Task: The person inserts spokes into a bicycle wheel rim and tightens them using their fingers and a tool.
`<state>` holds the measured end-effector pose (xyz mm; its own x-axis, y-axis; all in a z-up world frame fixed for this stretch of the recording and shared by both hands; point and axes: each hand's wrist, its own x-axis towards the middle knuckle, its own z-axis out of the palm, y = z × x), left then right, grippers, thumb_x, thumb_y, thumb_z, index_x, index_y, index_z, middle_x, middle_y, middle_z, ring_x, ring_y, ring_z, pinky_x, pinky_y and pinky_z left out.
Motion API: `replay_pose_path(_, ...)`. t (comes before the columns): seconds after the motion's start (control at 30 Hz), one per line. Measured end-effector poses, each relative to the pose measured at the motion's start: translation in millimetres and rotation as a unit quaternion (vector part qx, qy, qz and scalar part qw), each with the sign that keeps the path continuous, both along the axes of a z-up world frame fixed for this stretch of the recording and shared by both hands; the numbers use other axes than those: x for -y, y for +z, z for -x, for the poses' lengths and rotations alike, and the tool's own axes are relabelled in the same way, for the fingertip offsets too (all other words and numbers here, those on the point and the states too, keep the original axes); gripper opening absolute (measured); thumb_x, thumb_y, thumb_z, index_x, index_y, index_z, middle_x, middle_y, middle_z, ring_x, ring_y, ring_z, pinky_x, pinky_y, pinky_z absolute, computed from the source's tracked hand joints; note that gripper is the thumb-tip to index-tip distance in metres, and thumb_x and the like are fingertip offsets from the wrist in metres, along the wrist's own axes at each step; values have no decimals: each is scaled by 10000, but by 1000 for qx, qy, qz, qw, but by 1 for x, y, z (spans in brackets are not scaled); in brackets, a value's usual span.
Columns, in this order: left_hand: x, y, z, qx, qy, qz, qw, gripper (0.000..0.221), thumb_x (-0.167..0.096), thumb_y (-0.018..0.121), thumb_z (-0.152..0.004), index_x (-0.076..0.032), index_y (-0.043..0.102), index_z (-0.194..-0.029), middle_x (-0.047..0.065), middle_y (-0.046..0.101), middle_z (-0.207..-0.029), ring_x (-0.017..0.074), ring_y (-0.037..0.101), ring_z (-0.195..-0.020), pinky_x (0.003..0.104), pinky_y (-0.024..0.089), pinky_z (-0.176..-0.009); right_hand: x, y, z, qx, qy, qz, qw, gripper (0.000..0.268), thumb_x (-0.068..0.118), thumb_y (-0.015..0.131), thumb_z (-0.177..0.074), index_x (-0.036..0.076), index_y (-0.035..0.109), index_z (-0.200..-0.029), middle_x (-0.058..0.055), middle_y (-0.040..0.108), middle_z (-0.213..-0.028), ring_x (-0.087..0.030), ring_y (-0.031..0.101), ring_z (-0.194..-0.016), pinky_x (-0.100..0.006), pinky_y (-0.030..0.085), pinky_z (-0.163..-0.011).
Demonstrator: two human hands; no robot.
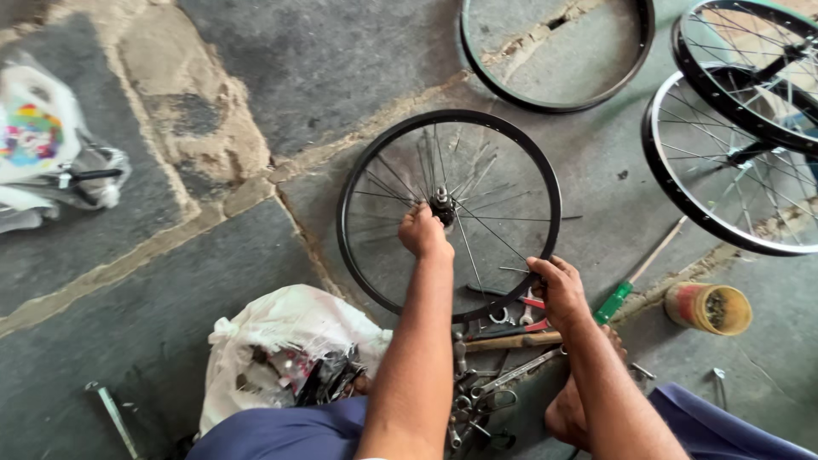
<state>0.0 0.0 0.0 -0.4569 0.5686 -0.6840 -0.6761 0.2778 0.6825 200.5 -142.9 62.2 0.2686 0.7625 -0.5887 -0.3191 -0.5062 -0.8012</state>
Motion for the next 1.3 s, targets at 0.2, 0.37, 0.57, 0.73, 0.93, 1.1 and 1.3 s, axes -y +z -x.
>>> replay_pose_path(0.2, 15, -14, 25, -90, 71, -57, 992, 110, -48, 684, -878, 22, 746, -936, 59, 750, -922, 131, 668, -816, 274, 529, -738, 11, -11, 12, -25, 30, -2, 999, 152, 166, 742, -891, 67, 628, -905, 18, 545, -691, -81, 460, -553, -257, 348, -479)
replay_pose_path(0.37, 25, -27, 107, -114, 58, -116, 985, 316, -75, 745, -933, 112, 578, -1125, 129, 603, -983, 275, 498, -854, 455, 395, -750, 20, -31, 2, 16, 49, -1, 999, 174, 191, 760, -880, 54, 674, -945, 15, 581, -716, -76, 512, -572, -241, 409, -503)
replay_pose_path(0.57, 97, 20, 126, -581, -400, 165, 690, 496, -427, 732, -908, 29, 689, -1097, 268, 686, -1175, 412, 671, -1106, 493, 533, -946, 30, -56, -7, 74, 59, 6, 995, 222, 211, 760, -871, 19, 714, -972, -22, 633, -750, -116, 553, -608, -272, 436, -528)
replay_pose_path(0.73, 124, 79, 93, -622, -513, 137, 575, 310, -358, 691, -915, -85, 771, -1038, 194, 722, -1157, 403, 681, -1103, 488, 550, -939, 35, -53, 0, 101, 69, -19, 992, 275, 231, 773, -848, -6, 729, -981, -29, 641, -756, -130, 569, -633, -301, 460, -554)
replay_pose_path(0.93, 111, 85, 45, -454, -486, 70, 744, 233, -274, 713, -887, -58, 773, -950, 183, 785, -967, 329, 757, -887, 439, 590, -789, 37, -42, 3, 116, 89, -27, 989, 284, 230, 803, -844, -12, 737, -978, -45, 676, -784, -131, 573, -652, -308, 467, -577)
replay_pose_path(1.1, 90, 31, 0, 13, -374, -29, 927, 187, -223, 628, -1025, -42, 629, -977, 175, 748, -897, 271, 722, -724, 401, 511, -615, 38, -36, 5, 83, 89, -54, 991, 311, 157, 886, -751, -11, 726, -958, -39, 734, -832, -111, 638, -712, -283, 521, -657)
replay_pose_path(1.3, 115, 43, -39, 311, -262, -143, 902, 207, -193, 428, -1067, -16, 531, -1103, 303, 672, -1217, 403, 699, -1098, 460, 593, -938, 40, -33, 6, 140, 94, -31, 985, 319, 156, 889, -742, -10, 716, -953, -40, 728, -828, -113, 639, -716, -291, 521, -667)
